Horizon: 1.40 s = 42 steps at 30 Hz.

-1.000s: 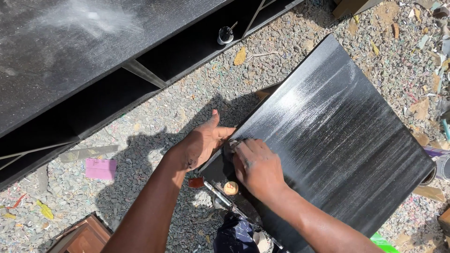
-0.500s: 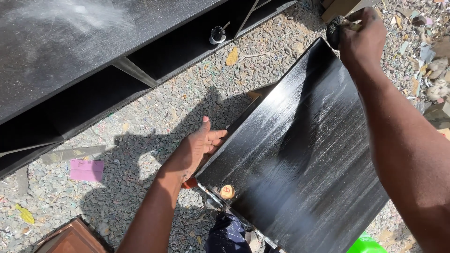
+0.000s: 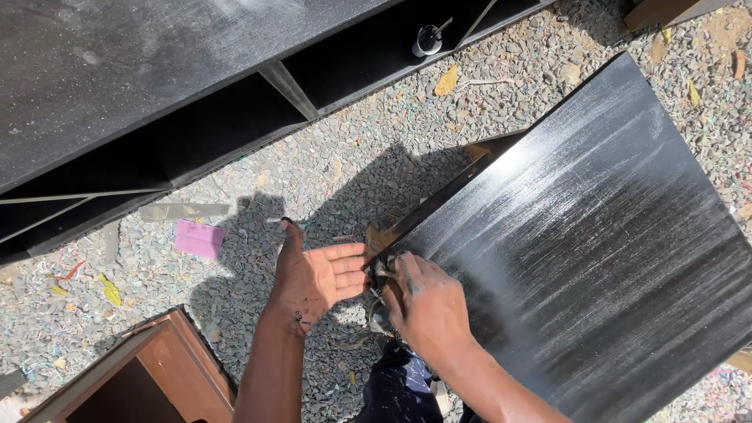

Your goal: The person applies black paint to the edges of a rectangular wooden board using a sponge. They dip the sponge into a paint can and rub it along the board's perimeter, then place the board on a nearby cabinet. The person repeats the process on a second board.

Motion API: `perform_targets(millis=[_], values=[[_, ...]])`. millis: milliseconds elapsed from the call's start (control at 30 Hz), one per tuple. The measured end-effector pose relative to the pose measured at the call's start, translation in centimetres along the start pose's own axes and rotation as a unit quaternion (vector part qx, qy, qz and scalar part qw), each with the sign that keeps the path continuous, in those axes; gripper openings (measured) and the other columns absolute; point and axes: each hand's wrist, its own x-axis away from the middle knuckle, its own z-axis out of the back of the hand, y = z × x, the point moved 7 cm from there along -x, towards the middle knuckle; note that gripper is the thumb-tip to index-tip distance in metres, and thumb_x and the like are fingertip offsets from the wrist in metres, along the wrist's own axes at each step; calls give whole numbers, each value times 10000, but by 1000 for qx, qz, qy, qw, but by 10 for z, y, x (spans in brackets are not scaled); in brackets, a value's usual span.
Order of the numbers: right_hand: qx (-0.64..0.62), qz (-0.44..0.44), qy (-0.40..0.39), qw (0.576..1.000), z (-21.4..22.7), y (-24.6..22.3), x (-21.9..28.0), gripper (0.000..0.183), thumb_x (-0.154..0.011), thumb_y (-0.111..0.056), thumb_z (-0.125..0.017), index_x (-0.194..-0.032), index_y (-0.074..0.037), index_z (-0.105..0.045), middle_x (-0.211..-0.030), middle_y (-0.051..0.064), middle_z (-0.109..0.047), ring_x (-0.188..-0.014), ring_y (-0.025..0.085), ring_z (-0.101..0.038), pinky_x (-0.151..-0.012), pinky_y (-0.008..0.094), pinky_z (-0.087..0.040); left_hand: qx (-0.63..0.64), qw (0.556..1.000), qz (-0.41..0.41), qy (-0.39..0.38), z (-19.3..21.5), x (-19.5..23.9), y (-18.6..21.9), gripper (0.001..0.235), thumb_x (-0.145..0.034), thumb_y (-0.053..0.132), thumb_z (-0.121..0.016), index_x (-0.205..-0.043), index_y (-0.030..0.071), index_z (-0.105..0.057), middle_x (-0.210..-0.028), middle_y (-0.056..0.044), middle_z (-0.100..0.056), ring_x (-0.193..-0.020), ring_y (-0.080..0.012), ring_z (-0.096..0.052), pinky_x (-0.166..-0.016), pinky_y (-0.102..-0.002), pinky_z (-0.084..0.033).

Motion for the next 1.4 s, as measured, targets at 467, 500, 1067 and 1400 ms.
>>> perform_targets(millis=[467,500,1067,1400], values=[[-174,-245,-19,954,55,61,119,287,-906,-390,-665,-989,-121,-721,-817,-30,-631,-577,108,-532,-535,276,-478,23,967,-251,33,-4,14,-81,1107,-814,781,-325,-1561,-36,-355,-1644,-329,-288,-1468,-548,-371,-1156,-619,-386],[-149,-220,0,964,62,67,126,284,-921,-366,-655,-992,-95,-699,-870,-15,-608,-532,105,-511,-491,252,-483,32,954,-295,38,-9,22,-88,1058,-851,756,-324,-1574,-17,-339,-1657,-308,-265,-1479,-545,-343,-1163,-612,-371],[-325,-382,166,849,167,188,277,216,-986,-71,-580,-1200,-50,-566,-938,109,-671,-866,172,-570,-791,315,-451,-10,944,-262,202,-83,74,-257,771,-915,500,-492,-1613,217,-324,-1714,-28,-280,-1551,-311,-357,-1249,-466,-379],[-492,-420,265,715,229,298,365,564,-873,231,-538,-1377,31,-382,-1189,315,-576,-994,442,-577,-838,535,-518,-93,937,-226,249,-91,70,-297,806,-947,463,-520,-1638,181,-215,-1713,-68,-244,-1577,-292,-277,-1297,-504,-229]])
